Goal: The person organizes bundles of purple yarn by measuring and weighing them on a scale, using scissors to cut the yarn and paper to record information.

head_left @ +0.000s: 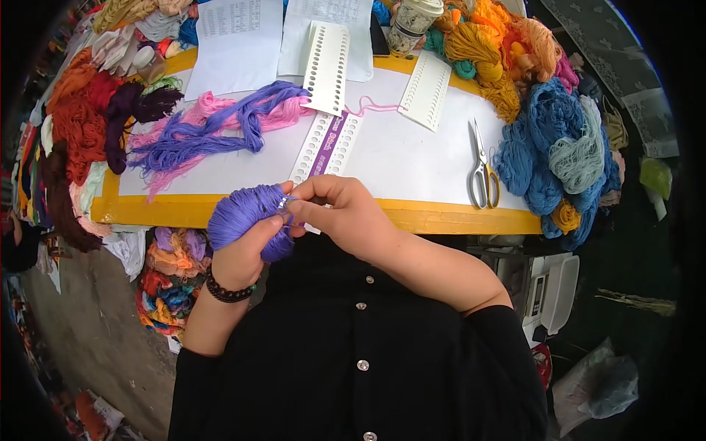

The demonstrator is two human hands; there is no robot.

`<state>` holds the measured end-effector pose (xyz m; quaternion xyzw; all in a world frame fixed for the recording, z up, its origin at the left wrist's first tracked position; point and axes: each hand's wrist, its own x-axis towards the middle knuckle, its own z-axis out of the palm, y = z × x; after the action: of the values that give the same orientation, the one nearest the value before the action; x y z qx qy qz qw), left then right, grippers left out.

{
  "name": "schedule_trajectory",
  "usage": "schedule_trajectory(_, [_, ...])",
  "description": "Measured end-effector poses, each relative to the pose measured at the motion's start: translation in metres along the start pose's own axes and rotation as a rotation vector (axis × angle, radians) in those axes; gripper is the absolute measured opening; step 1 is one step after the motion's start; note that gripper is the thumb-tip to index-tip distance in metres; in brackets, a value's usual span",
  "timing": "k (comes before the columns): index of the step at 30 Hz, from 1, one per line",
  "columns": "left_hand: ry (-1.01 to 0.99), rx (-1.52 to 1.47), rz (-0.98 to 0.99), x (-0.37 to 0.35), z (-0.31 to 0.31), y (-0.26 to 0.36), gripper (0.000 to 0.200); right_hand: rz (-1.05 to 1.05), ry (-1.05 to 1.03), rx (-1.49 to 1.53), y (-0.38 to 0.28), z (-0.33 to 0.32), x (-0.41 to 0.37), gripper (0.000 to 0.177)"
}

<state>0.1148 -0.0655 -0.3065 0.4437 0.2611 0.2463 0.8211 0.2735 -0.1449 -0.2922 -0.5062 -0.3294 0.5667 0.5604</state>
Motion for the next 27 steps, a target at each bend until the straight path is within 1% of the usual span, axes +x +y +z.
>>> schedule_trajectory(4, [0.035, -0.041, -0.034, 0.001, 0.003, -0.001, 0.027, -0.022, 0.011, -0.059, 0.0, 0.001, 0.0, 0.011])
schedule_trajectory(6, [0.056, 0.052, 0.003, 0.003, 0.002, -0.006, 0.023, -0.027, 0.01, -0.097, 0.0, 0.001, 0.0, 0.013])
schedule_trajectory(7, [0.056, 0.052, 0.003, 0.003, 0.001, -0.008, 0.023, -0.009, 0.007, -0.109, 0.0, 0.0, 0.0, 0.011])
schedule_trajectory(9, [0.132, 0.062, 0.139, 0.004, 0.002, -0.014, 0.024, 0.009, 0.005, -0.121, 0.001, -0.001, 0.001, 0.009])
schedule_trajectory(10, [0.13, 0.062, 0.138, 0.005, 0.0, -0.015, 0.024, 0.016, 0.011, 0.148, 0.001, -0.002, 0.002, 0.01])
schedule_trajectory(11, [0.129, -0.01, 0.13, 0.006, -0.005, -0.016, 0.025, 0.024, 0.017, 0.418, 0.002, -0.004, 0.005, 0.011])
schedule_trajectory(12, [0.128, -0.082, 0.121, 0.008, -0.007, -0.016, 0.027, 0.059, 0.038, 0.551, 0.004, -0.011, 0.007, 0.013])
schedule_trajectory(13, [0.215, -0.185, 0.06, 0.007, 0.0, -0.008, 0.028, 0.093, 0.058, 0.685, 0.006, -0.018, 0.01, 0.015])
schedule_trajectory(14, [0.215, -0.185, 0.059, 0.005, 0.001, -0.005, 0.028, 0.106, 0.036, 0.795, 0.008, -0.019, 0.012, 0.019])
schedule_trajectory(15, [0.106, -0.149, 0.096, 0.005, 0.0, -0.003, 0.03, 0.106, 0.035, 0.795, 0.004, -0.017, 0.012, 0.019])
schedule_trajectory(16, [-0.004, -0.112, 0.131, 0.004, 0.0, -0.003, 0.033, 0.164, 0.055, 0.601, -0.002, -0.013, 0.01, 0.019])
schedule_trajectory(17, [-0.007, -0.118, 0.106, 0.004, 0.003, -0.003, 0.039, 0.22, 0.075, 0.407, -0.005, -0.01, 0.008, 0.018])
schedule_trajectory(18, [-0.01, -0.117, 0.104, 0.004, 0.005, -0.005, 0.039, 0.204, 0.088, 0.326, 0.0, -0.007, 0.009, 0.018])
schedule_trajectory(20, [-0.037, 0.112, 0.127, 0.006, 0.007, -0.008, 0.042, 0.168, -0.02, 0.313, -0.003, -0.002, 0.008, 0.016])
schedule_trajectory(21, [-0.048, 0.188, 0.162, 0.007, 0.011, -0.005, 0.044, 0.148, 0.0, 0.281, 0.004, -0.002, 0.01, 0.017])
schedule_trajectory(25, [-0.052, 0.249, 0.168, 0.005, 0.015, -0.004, 0.044, 0.17, 0.015, 0.231, 0.005, -0.001, 0.011, 0.015])
schedule_trajectory(27, [-0.038, 0.167, 0.081, 0.003, 0.014, -0.005, 0.044, 0.169, -0.014, 0.289, 0.008, -0.003, 0.011, 0.014])
